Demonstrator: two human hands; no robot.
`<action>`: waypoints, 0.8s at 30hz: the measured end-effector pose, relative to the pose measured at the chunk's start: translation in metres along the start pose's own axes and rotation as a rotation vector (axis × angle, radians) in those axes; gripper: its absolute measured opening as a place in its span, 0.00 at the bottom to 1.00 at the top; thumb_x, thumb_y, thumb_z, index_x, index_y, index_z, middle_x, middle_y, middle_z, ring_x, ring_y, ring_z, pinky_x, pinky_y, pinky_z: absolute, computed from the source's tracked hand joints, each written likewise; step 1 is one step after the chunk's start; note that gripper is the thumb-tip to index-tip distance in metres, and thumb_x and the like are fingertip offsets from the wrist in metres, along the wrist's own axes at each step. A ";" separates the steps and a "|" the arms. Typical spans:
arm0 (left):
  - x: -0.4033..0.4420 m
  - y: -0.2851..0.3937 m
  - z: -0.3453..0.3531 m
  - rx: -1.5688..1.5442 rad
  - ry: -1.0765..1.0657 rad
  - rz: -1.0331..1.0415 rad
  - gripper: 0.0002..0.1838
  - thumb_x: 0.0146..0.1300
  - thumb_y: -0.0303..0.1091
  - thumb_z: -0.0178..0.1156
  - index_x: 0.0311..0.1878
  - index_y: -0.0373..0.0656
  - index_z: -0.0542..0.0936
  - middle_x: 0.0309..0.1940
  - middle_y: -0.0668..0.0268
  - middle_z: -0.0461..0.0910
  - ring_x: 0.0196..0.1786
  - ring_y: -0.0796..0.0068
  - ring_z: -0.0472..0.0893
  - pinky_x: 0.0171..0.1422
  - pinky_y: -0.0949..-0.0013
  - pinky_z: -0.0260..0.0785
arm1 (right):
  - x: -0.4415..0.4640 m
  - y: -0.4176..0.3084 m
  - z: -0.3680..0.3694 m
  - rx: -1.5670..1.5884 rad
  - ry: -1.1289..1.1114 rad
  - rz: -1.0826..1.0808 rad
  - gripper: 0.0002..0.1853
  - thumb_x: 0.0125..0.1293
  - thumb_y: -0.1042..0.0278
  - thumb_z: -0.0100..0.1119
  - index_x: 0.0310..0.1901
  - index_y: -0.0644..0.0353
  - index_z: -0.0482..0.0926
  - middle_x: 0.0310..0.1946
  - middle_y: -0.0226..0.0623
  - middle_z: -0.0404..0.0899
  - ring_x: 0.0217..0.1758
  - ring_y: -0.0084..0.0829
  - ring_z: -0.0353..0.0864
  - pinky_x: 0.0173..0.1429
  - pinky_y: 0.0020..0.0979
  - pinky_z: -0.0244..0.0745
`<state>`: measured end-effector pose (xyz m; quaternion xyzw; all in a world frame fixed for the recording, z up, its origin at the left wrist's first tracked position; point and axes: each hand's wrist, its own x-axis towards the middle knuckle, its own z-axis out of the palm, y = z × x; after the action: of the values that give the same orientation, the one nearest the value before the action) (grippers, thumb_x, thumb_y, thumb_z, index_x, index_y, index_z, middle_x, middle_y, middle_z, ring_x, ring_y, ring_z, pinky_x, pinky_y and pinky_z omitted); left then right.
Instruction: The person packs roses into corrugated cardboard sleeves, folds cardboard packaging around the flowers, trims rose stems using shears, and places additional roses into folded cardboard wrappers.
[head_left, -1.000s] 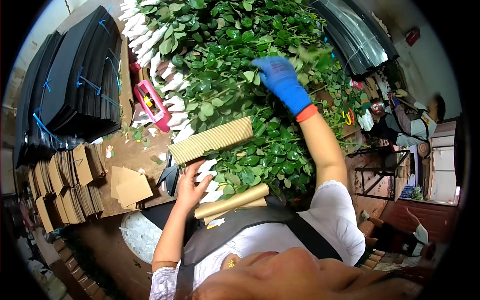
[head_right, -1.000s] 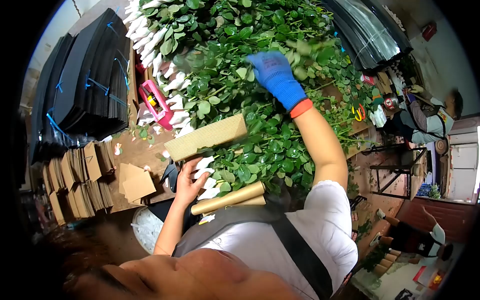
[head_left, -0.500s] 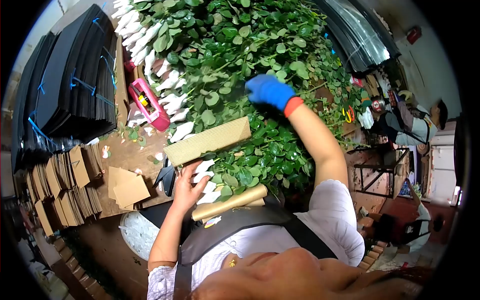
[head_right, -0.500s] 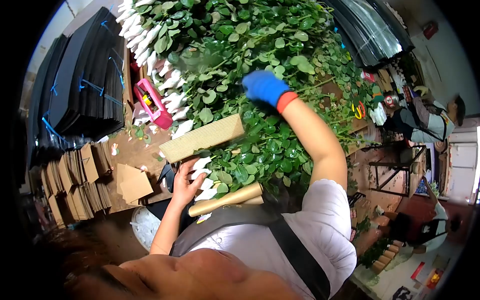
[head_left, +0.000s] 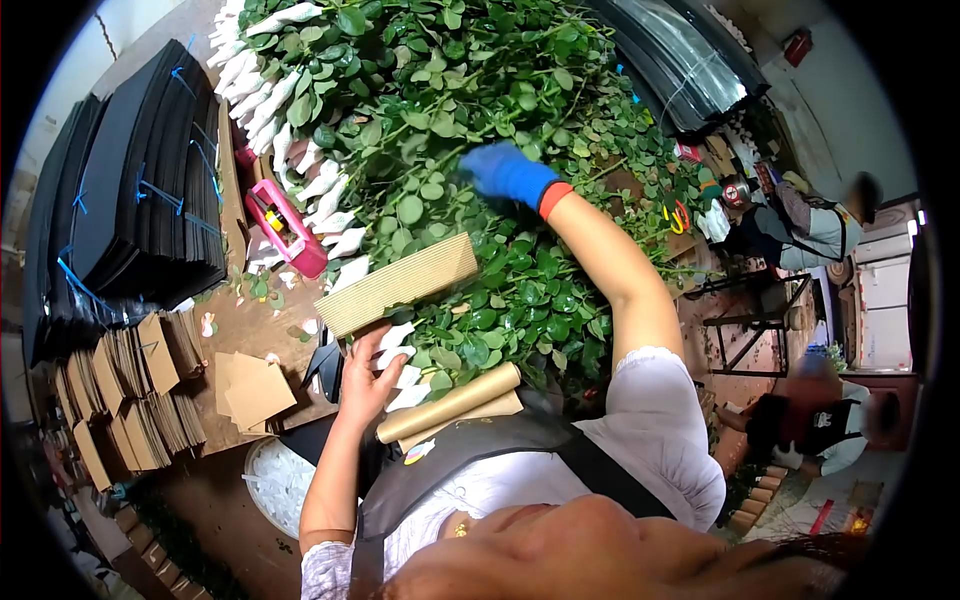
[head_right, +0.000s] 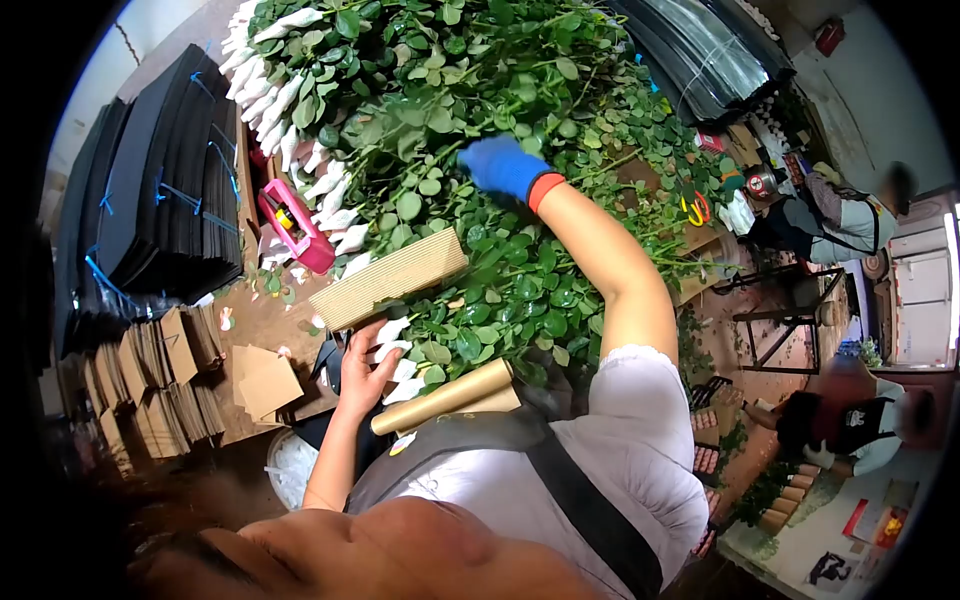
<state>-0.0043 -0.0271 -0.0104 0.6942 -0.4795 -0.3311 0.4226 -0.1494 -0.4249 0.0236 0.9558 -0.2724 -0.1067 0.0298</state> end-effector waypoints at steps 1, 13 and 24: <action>-0.001 0.001 0.000 0.001 -0.001 -0.001 0.28 0.63 0.34 0.72 0.66 0.44 0.76 0.53 0.57 0.79 0.53 0.63 0.81 0.59 0.64 0.75 | -0.002 -0.004 0.015 -0.041 -0.070 -0.046 0.14 0.64 0.63 0.61 0.51 0.48 0.83 0.46 0.38 0.85 0.52 0.40 0.84 0.56 0.45 0.75; 0.000 -0.003 0.001 -0.033 -0.011 0.003 0.30 0.62 0.34 0.72 0.67 0.43 0.75 0.56 0.57 0.77 0.55 0.64 0.80 0.59 0.64 0.76 | -0.060 -0.012 -0.079 -0.159 0.890 -0.113 0.15 0.56 0.73 0.61 0.46 0.49 0.83 0.41 0.36 0.84 0.48 0.42 0.83 0.57 0.45 0.78; -0.001 -0.008 0.006 -0.019 0.013 0.021 0.26 0.67 0.41 0.67 0.65 0.40 0.76 0.44 0.55 0.83 0.43 0.62 0.86 0.47 0.63 0.79 | -0.235 -0.045 -0.112 0.043 0.340 0.096 0.32 0.52 0.77 0.66 0.62 0.44 0.78 0.48 0.39 0.80 0.56 0.44 0.79 0.61 0.44 0.74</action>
<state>-0.0070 -0.0260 -0.0207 0.6872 -0.4807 -0.3267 0.4359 -0.2962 -0.2635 0.1716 0.9464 -0.3111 0.0637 0.0598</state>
